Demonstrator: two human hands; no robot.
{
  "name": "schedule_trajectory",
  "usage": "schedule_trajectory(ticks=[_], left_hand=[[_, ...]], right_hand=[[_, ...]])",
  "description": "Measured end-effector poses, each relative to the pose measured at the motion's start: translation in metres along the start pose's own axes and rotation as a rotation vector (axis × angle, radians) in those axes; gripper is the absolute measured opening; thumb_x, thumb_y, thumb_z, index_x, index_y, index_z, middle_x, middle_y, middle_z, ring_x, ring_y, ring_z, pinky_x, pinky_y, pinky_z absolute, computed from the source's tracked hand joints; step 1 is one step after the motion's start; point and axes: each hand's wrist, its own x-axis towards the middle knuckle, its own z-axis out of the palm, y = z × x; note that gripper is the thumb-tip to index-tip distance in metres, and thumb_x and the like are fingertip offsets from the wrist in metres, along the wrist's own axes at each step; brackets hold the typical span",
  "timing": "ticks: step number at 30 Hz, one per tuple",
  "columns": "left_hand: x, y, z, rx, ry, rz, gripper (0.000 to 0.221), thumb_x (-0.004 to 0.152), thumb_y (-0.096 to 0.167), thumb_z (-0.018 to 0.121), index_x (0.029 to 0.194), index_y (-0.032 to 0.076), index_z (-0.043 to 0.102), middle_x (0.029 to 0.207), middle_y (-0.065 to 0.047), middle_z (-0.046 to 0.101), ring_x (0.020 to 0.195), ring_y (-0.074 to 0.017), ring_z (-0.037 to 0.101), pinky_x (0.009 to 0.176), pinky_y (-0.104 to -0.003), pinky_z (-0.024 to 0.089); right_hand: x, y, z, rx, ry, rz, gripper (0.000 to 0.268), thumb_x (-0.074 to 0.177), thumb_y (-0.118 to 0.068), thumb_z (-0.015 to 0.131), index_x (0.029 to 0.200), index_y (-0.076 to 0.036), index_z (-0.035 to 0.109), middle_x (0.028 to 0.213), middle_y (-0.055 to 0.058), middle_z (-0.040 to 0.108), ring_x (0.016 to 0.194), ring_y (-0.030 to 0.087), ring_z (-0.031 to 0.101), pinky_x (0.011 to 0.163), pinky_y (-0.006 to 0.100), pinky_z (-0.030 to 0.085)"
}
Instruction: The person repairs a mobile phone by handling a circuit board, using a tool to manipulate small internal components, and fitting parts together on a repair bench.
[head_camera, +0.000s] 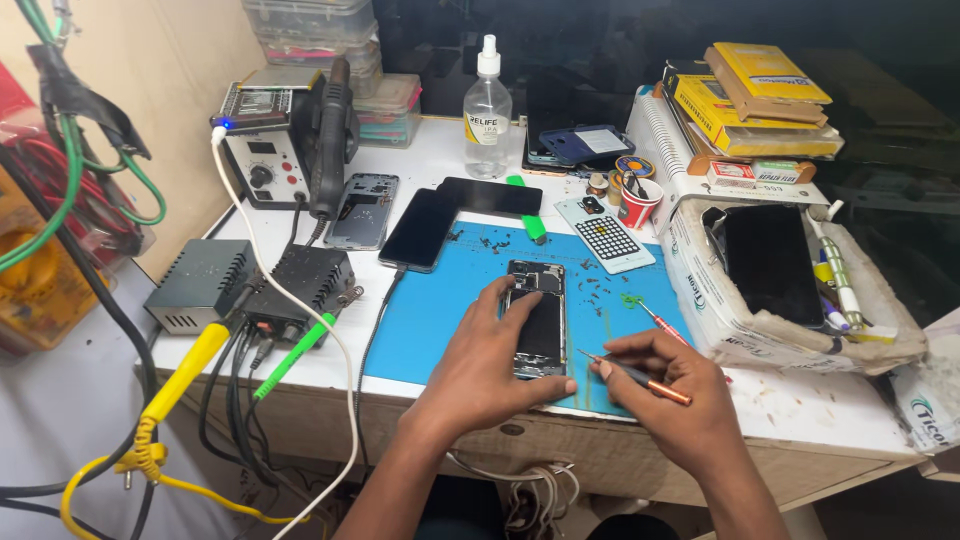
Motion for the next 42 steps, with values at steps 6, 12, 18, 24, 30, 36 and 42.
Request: schedule_trajectory(ticks=[6, 12, 18, 24, 30, 36, 42], left_hand=[[0.001, 0.004, 0.002, -0.019, 0.013, -0.091, 0.101, 0.063, 0.054, 0.089, 0.143, 0.004, 0.054, 0.156, -0.021, 0.038, 0.142, -0.0401, 0.043, 0.113, -0.047, 0.038], [0.0, 0.006, 0.004, -0.018, 0.041, -0.089, 0.097, 0.06, 0.058, 0.088, 0.138, 0.006, 0.06, 0.155, -0.019, 0.044, 0.141, -0.0385, 0.045, 0.113, -0.047, 0.039], [0.001, 0.001, 0.01, 0.029, 0.004, -0.027, 0.078, 0.063, 0.058, 0.086, 0.13, 0.02, 0.071, 0.154, -0.014, 0.048, 0.147, -0.0383, 0.035, 0.12, -0.049, 0.025], [0.0, -0.004, 0.011, 0.032, 0.024, 0.028, 0.074, 0.068, 0.058, 0.084, 0.13, 0.02, 0.072, 0.154, -0.014, 0.048, 0.148, -0.0386, 0.035, 0.12, -0.049, 0.024], [0.0, -0.005, 0.01, 0.04, 0.019, 0.017, 0.073, 0.067, 0.056, 0.085, 0.129, 0.019, 0.072, 0.153, -0.015, 0.049, 0.147, -0.0393, 0.035, 0.119, -0.049, 0.028], [0.0, -0.003, 0.01, 0.045, 0.029, 0.006, 0.074, 0.067, 0.056, 0.086, 0.129, 0.019, 0.072, 0.153, -0.014, 0.05, 0.147, -0.0378, 0.036, 0.119, -0.049, 0.029], [0.0, 0.0, 0.01, 0.055, 0.008, -0.036, 0.079, 0.066, 0.057, 0.086, 0.131, 0.015, 0.069, 0.153, -0.016, 0.047, 0.148, -0.0369, 0.035, 0.117, -0.048, 0.03]], right_hand=[[-0.004, -0.002, -0.001, -0.002, -0.025, 0.055, 0.016, 0.085, -0.01, 0.076, 0.095, 0.002, 0.078, 0.083, 0.008, 0.081, 0.073, 0.009, 0.071, 0.066, 0.025, 0.056], [-0.005, -0.005, -0.002, -0.008, -0.074, 0.02, 0.018, 0.084, -0.012, 0.076, 0.097, 0.001, 0.078, 0.087, 0.006, 0.083, 0.078, 0.006, 0.073, 0.069, 0.023, 0.057], [-0.006, -0.003, 0.007, -0.087, -0.029, 0.044, 0.02, 0.085, -0.016, 0.079, 0.098, 0.0, 0.08, 0.082, 0.007, 0.078, 0.07, 0.007, 0.062, 0.061, 0.024, 0.047], [-0.005, -0.004, 0.01, -0.122, -0.022, 0.012, 0.02, 0.087, -0.017, 0.078, 0.098, -0.001, 0.08, 0.08, 0.006, 0.076, 0.069, 0.007, 0.06, 0.06, 0.024, 0.045], [-0.007, -0.01, 0.014, -0.143, 0.008, -0.068, 0.019, 0.088, -0.018, 0.076, 0.098, -0.003, 0.078, 0.081, 0.001, 0.078, 0.072, 0.003, 0.065, 0.063, 0.02, 0.05], [-0.008, -0.015, 0.013, -0.149, -0.034, -0.05, 0.019, 0.088, -0.019, 0.075, 0.097, -0.002, 0.079, 0.078, 0.003, 0.076, 0.068, 0.004, 0.061, 0.06, 0.021, 0.046], [-0.008, -0.011, 0.011, -0.095, -0.033, -0.066, 0.018, 0.091, -0.018, 0.073, 0.097, -0.001, 0.076, 0.087, 0.004, 0.08, 0.079, 0.005, 0.071, 0.069, 0.021, 0.055]])
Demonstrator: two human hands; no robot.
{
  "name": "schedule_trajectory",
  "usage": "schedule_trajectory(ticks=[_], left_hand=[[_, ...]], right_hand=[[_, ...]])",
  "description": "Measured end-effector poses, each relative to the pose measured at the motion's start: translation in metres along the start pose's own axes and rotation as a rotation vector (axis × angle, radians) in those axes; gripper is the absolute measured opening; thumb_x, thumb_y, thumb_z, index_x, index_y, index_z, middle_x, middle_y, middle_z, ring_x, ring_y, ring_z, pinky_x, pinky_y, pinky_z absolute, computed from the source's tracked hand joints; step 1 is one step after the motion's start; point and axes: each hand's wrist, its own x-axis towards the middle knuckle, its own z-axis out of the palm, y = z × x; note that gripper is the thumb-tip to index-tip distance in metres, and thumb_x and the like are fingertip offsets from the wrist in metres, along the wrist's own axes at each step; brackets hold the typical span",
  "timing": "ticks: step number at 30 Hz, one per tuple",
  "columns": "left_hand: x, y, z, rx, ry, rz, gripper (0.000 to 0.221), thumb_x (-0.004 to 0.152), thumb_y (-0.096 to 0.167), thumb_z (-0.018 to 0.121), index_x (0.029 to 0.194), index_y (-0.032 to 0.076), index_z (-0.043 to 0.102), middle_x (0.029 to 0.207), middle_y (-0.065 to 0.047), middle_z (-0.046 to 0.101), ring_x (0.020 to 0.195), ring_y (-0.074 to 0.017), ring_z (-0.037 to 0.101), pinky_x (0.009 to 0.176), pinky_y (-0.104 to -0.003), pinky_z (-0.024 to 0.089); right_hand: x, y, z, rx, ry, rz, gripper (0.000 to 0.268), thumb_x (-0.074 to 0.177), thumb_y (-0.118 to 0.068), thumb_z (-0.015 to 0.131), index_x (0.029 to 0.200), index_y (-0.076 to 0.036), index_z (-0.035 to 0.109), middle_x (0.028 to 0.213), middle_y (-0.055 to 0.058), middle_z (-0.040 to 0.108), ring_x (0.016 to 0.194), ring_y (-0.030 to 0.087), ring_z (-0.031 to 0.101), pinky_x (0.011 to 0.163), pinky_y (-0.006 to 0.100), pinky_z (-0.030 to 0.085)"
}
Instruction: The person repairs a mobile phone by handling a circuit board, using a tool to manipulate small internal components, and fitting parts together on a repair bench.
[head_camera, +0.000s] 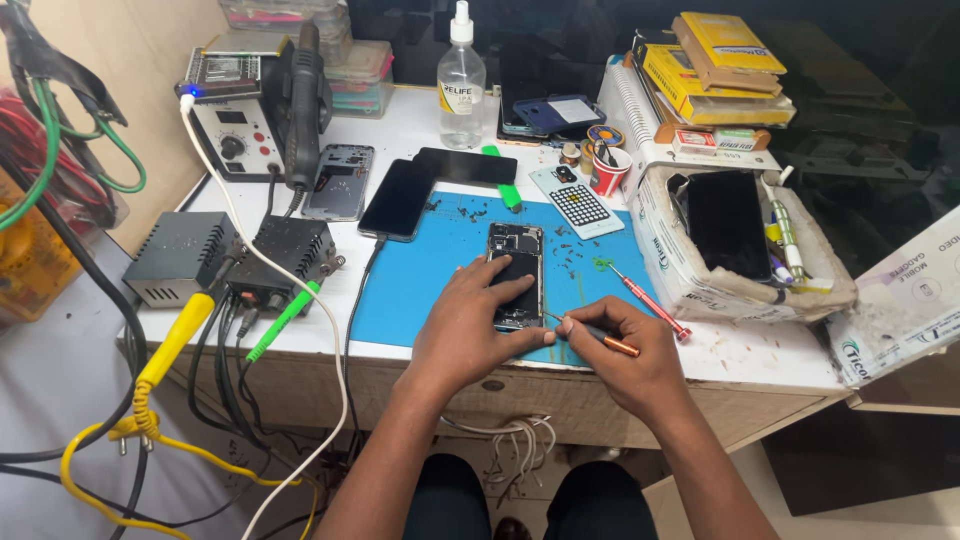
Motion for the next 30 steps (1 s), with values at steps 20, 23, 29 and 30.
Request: schedule_trajectory(ticks=[20, 23, 29, 30], left_hand=[[-0.044, 0.044, -0.084, -0.469, 0.853, -0.159, 0.046, 0.083, 0.029, 0.085, 0.12, 0.004, 0.07, 0.126, -0.015, 0.069, 0.125, -0.0303, 0.063, 0.105, -0.041, 0.05], [-0.043, 0.046, -0.086, -0.454, 0.79, -0.175, 0.045, 0.084, 0.028, 0.084, 0.119, 0.004, 0.07, 0.125, -0.014, 0.069, 0.123, -0.0298, 0.064, 0.104, -0.04, 0.05], [-0.038, 0.05, -0.086, -0.405, 0.723, -0.177, 0.041, 0.086, 0.026, 0.083, 0.118, 0.004, 0.07, 0.122, -0.014, 0.07, 0.12, -0.0287, 0.065, 0.103, -0.039, 0.051], [-0.038, 0.051, -0.085, -0.396, 0.708, -0.18, 0.041, 0.086, 0.025, 0.083, 0.118, 0.004, 0.07, 0.122, -0.014, 0.07, 0.12, -0.0285, 0.065, 0.102, -0.039, 0.051]], right_hand=[[0.0, 0.006, -0.004, 0.078, 0.026, 0.017, 0.019, 0.09, -0.016, 0.072, 0.098, 0.001, 0.075, 0.091, 0.008, 0.082, 0.085, 0.009, 0.074, 0.076, 0.025, 0.057], [-0.001, 0.005, -0.006, 0.067, 0.035, 0.017, 0.02, 0.089, -0.017, 0.072, 0.098, 0.001, 0.075, 0.091, 0.007, 0.082, 0.085, 0.009, 0.073, 0.075, 0.024, 0.057], [0.001, 0.001, -0.007, 0.031, 0.038, 0.037, 0.019, 0.088, -0.017, 0.074, 0.097, 0.0, 0.076, 0.087, 0.006, 0.081, 0.081, 0.007, 0.071, 0.073, 0.024, 0.056], [0.0, 0.002, -0.007, 0.075, 0.027, 0.037, 0.019, 0.089, -0.016, 0.073, 0.097, 0.001, 0.076, 0.087, 0.005, 0.08, 0.081, 0.007, 0.07, 0.072, 0.024, 0.055]])
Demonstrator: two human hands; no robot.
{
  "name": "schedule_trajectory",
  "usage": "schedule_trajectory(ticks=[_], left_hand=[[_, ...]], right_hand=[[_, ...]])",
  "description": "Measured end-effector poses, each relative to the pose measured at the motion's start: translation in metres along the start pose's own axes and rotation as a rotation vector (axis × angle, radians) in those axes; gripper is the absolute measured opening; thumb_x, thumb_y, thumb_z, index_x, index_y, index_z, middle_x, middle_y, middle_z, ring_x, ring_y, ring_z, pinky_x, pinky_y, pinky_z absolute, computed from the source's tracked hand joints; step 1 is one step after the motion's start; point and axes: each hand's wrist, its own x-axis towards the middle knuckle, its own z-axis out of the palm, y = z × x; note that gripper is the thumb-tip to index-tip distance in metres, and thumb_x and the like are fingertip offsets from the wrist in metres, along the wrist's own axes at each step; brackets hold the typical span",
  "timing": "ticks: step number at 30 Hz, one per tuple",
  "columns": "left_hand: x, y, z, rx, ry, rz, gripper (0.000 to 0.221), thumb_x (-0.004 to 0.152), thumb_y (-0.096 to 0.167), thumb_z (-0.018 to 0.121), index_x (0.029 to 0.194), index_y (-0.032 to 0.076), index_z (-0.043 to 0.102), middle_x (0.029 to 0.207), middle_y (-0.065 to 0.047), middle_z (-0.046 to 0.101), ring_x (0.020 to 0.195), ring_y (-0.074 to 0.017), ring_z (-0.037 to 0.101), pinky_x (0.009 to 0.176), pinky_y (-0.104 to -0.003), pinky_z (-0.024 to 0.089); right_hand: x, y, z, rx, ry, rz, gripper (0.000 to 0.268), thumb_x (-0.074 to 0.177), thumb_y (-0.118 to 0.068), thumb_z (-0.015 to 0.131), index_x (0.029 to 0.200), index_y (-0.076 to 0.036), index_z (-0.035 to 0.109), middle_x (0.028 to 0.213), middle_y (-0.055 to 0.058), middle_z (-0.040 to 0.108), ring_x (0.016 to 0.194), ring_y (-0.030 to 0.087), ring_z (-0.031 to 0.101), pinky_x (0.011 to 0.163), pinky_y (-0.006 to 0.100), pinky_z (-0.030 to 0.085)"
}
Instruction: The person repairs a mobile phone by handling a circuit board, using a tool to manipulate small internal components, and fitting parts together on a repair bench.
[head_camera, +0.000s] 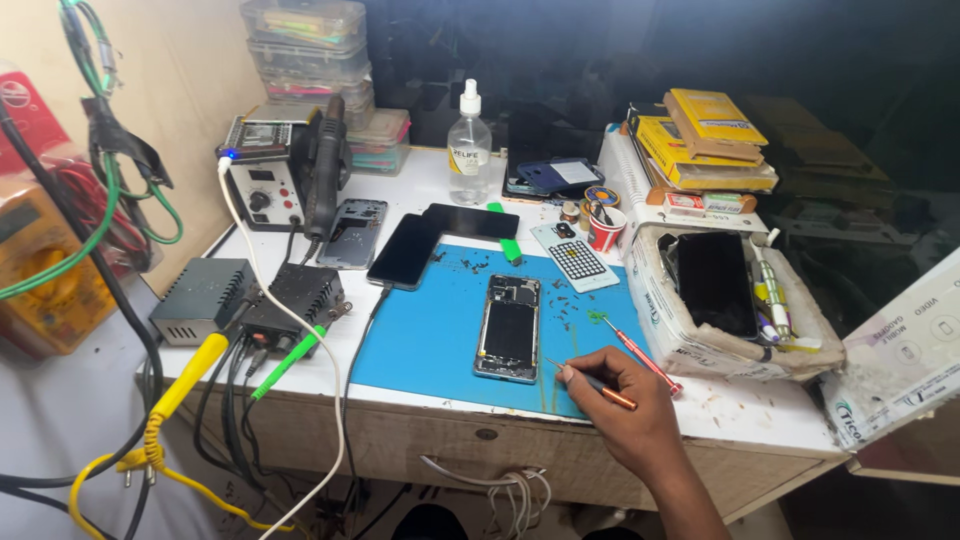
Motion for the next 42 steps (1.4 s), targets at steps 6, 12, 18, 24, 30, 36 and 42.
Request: schedule_trajectory(ticks=[6, 12, 18, 24, 30, 36, 42], left_hand=[[0.0, 0.004, 0.009, 0.06, -0.038, 0.027, 0.037, 0.087, 0.023, 0.081, 0.117, 0.004, 0.07, 0.119, -0.013, 0.07, 0.117, -0.0274, 0.066, 0.101, -0.038, 0.051], [-0.01, 0.005, 0.018, 0.105, -0.058, 0.071, 0.034, 0.089, 0.021, 0.08, 0.116, 0.004, 0.07, 0.117, -0.012, 0.07, 0.114, -0.0263, 0.067, 0.099, -0.037, 0.052], [0.013, 0.02, 0.019, 0.091, 0.01, 0.174, 0.031, 0.09, 0.019, 0.079, 0.115, 0.004, 0.07, 0.114, -0.012, 0.071, 0.111, -0.0252, 0.068, 0.098, -0.036, 0.053], [0.009, 0.02, -0.01, 0.157, 0.088, 0.228, 0.027, 0.091, 0.017, 0.077, 0.114, 0.004, 0.07, 0.112, -0.011, 0.071, 0.108, -0.0241, 0.069, 0.096, -0.035, 0.053], [-0.031, 0.016, 0.008, 0.097, 0.043, 0.242, 0.024, 0.093, 0.014, 0.076, 0.113, 0.004, 0.07, 0.11, -0.011, 0.072, 0.105, -0.0231, 0.07, 0.095, -0.034, 0.054], [-0.057, 0.044, -0.016, 0.045, 0.153, 0.41, 0.021, 0.094, 0.012, 0.075, 0.112, 0.004, 0.069, 0.107, -0.01, 0.072, 0.102, -0.022, 0.071, 0.093, -0.033, 0.055], [-0.031, 0.021, 0.0, 0.035, 0.06, 0.39, 0.018, 0.095, 0.01, 0.073, 0.111, 0.004, 0.069, 0.105, -0.009, 0.072, 0.098, -0.0209, 0.072, 0.092, -0.032, 0.055]], right_hand=[[0.0, 0.001, 0.003, -0.065, 0.028, 0.025, 0.019, 0.087, -0.015, 0.075, 0.098, 0.0, 0.078, 0.085, 0.007, 0.079, 0.077, 0.007, 0.065, 0.069, 0.024, 0.051], [0.001, 0.004, -0.001, -0.03, 0.019, 0.012, 0.017, 0.088, -0.016, 0.073, 0.096, 0.0, 0.076, 0.087, 0.003, 0.08, 0.08, 0.005, 0.069, 0.072, 0.022, 0.054], [0.004, 0.022, -0.001, -0.001, 0.013, 0.046, 0.019, 0.087, -0.015, 0.077, 0.097, 0.0, 0.077, 0.085, 0.007, 0.077, 0.078, 0.008, 0.065, 0.069, 0.025, 0.051], [0.007, 0.027, 0.0, 0.012, 0.024, 0.026, 0.018, 0.086, -0.014, 0.076, 0.096, 0.001, 0.079, 0.087, 0.008, 0.08, 0.081, 0.009, 0.069, 0.075, 0.025, 0.056], [0.001, 0.002, 0.0, -0.065, 0.033, 0.005, 0.017, 0.087, -0.016, 0.075, 0.096, -0.001, 0.077, 0.085, 0.002, 0.08, 0.079, 0.005, 0.07, 0.073, 0.022, 0.055], [-0.002, -0.004, 0.002, -0.018, -0.001, 0.009, 0.018, 0.088, -0.017, 0.077, 0.094, 0.0, 0.076, 0.075, -0.001, 0.071, 0.068, 0.002, 0.057, 0.059, 0.021, 0.045], [-0.001, -0.007, 0.001, -0.122, -0.05, 0.024, 0.017, 0.086, -0.017, 0.077, 0.096, -0.003, 0.08, 0.068, 0.001, 0.067, 0.061, 0.004, 0.052, 0.053, 0.023, 0.04]])
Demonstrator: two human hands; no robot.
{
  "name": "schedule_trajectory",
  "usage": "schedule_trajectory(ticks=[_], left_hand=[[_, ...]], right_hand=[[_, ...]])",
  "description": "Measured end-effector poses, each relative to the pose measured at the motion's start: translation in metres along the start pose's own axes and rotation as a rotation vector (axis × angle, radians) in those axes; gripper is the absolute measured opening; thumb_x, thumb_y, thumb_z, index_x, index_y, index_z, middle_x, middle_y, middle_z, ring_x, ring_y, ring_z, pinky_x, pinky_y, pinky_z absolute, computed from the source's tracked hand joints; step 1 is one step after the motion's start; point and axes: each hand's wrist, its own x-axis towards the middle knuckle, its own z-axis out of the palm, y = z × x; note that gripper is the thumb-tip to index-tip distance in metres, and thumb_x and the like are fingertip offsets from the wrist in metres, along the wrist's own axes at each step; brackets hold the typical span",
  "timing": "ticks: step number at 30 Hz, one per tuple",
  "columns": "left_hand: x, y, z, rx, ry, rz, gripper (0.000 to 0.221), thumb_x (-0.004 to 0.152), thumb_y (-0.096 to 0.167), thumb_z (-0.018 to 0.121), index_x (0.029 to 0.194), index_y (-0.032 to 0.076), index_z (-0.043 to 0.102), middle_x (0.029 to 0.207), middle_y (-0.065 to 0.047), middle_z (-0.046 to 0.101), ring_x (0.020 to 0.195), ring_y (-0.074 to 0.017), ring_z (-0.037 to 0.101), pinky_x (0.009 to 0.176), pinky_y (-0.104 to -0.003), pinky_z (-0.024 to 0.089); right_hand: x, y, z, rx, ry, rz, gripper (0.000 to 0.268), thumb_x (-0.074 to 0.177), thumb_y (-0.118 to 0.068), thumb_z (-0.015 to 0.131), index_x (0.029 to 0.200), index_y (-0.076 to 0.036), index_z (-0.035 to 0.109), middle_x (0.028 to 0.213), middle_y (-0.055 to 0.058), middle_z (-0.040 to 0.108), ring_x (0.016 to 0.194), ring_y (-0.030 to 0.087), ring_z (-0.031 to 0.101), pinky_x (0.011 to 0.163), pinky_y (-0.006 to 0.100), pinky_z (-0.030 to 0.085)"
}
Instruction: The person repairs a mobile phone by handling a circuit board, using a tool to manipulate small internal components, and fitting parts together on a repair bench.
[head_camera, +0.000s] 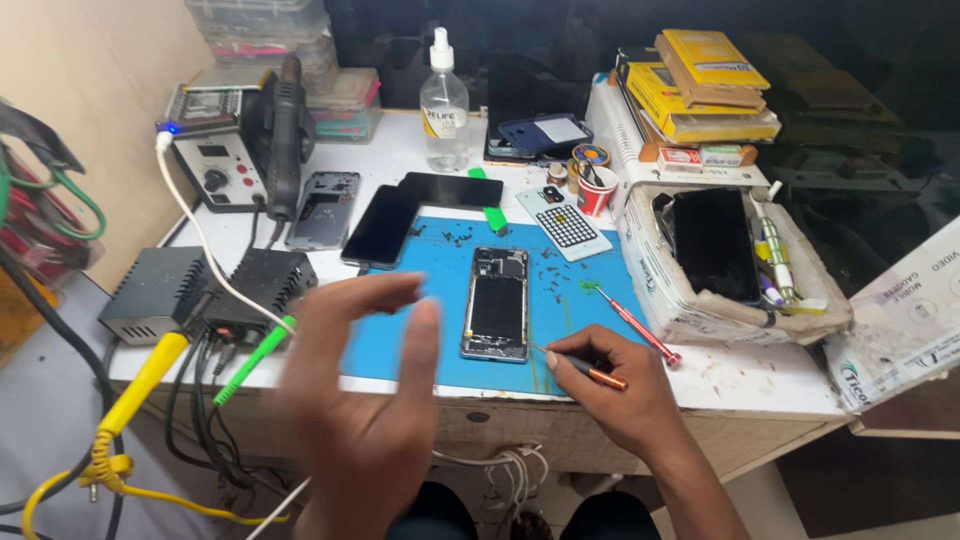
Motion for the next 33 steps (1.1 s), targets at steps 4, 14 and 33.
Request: schedule_trajectory(ticks=[4, 14, 33], left_hand=[[0.012, -0.059, 0.053, 0.053, -0.347, -0.175, 0.028, 0.089, 0.021, 0.071, 0.112, 0.005, 0.073, 0.108, -0.011, 0.072, 0.101, -0.0287, 0.066, 0.09, -0.04, 0.051], [-0.011, -0.109, 0.095, 0.212, -0.578, -0.005, 0.03, 0.086, 0.026, 0.074, 0.111, 0.009, 0.079, 0.122, -0.012, 0.069, 0.113, -0.0305, 0.059, 0.097, -0.044, 0.043], [-0.009, -0.103, 0.095, 0.314, -0.645, -0.055, 0.031, 0.089, 0.028, 0.071, 0.114, 0.012, 0.078, 0.126, -0.009, 0.067, 0.118, -0.0272, 0.055, 0.099, -0.042, 0.041]], right_hand=[[0.001, 0.002, -0.004, 0.003, 0.002, 0.045, 0.017, 0.083, -0.014, 0.078, 0.096, -0.003, 0.081, 0.072, 0.001, 0.072, 0.062, 0.004, 0.055, 0.055, 0.022, 0.042], [0.005, 0.01, 0.001, 0.051, 0.03, 0.091, 0.015, 0.085, -0.015, 0.076, 0.088, 0.0, 0.077, 0.073, 0.003, 0.072, 0.064, 0.005, 0.058, 0.056, 0.023, 0.045], [0.0, -0.002, 0.007, -0.037, 0.098, -0.02, 0.021, 0.086, -0.023, 0.076, 0.091, -0.002, 0.077, 0.069, 0.0, 0.072, 0.062, 0.003, 0.058, 0.055, 0.023, 0.046]])
